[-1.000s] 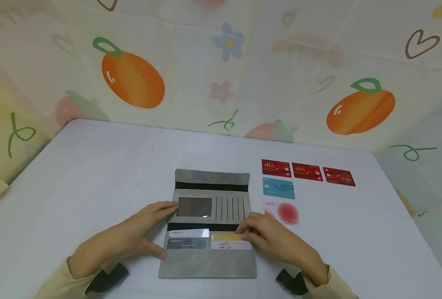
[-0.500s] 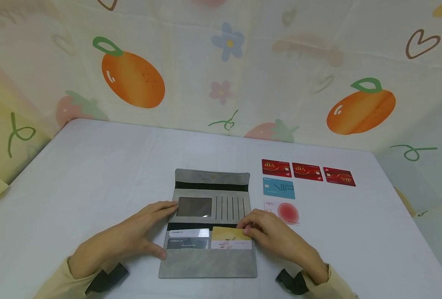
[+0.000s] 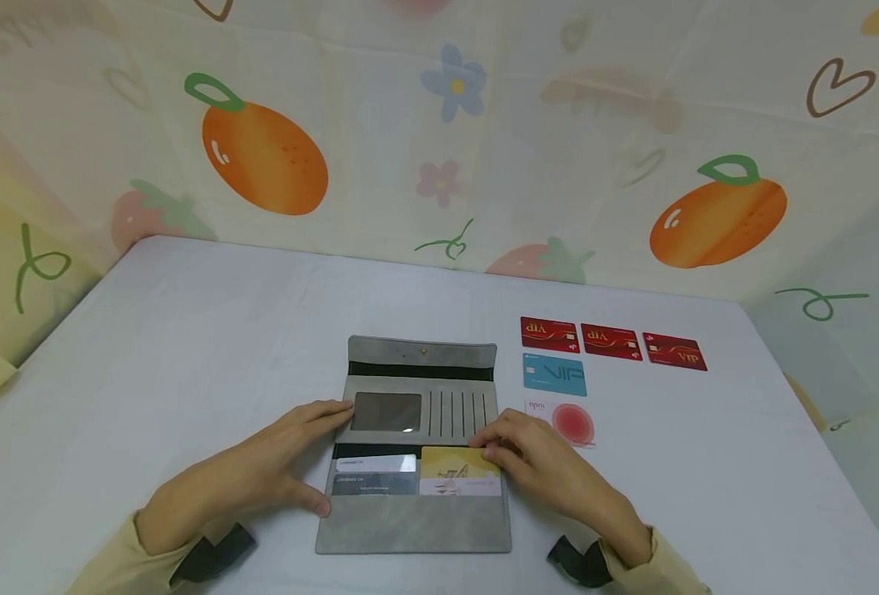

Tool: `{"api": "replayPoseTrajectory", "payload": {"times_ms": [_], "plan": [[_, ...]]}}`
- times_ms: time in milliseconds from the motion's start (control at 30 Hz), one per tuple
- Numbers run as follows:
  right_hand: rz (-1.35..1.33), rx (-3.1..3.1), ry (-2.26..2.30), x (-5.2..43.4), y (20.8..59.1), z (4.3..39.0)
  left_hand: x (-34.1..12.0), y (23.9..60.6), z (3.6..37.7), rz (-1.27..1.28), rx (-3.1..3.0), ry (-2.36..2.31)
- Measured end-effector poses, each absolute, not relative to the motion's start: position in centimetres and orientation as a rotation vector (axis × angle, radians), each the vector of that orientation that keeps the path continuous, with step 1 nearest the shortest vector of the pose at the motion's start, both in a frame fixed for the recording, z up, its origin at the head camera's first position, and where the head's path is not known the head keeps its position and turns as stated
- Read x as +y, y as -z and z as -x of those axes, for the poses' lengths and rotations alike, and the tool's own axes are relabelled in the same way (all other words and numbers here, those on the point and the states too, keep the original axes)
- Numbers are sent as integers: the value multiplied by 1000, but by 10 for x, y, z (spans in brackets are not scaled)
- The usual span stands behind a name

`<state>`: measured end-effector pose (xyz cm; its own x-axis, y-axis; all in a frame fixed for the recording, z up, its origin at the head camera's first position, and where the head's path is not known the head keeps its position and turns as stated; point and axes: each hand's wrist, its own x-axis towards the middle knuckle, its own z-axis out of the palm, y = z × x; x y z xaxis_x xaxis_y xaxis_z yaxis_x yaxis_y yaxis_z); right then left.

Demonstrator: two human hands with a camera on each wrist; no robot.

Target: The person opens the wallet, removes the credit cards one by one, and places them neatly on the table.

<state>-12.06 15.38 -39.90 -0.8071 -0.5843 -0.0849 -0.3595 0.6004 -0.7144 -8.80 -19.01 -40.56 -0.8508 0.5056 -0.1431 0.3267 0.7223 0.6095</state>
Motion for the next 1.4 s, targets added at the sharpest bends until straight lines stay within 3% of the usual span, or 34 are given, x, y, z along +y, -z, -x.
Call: {"api": "replayPoseTrajectory", "payload": {"times_ms": [1400], "plan": [[706,2495,1000,151,394,120,-190,405,88,-657,2639,-838]]}}
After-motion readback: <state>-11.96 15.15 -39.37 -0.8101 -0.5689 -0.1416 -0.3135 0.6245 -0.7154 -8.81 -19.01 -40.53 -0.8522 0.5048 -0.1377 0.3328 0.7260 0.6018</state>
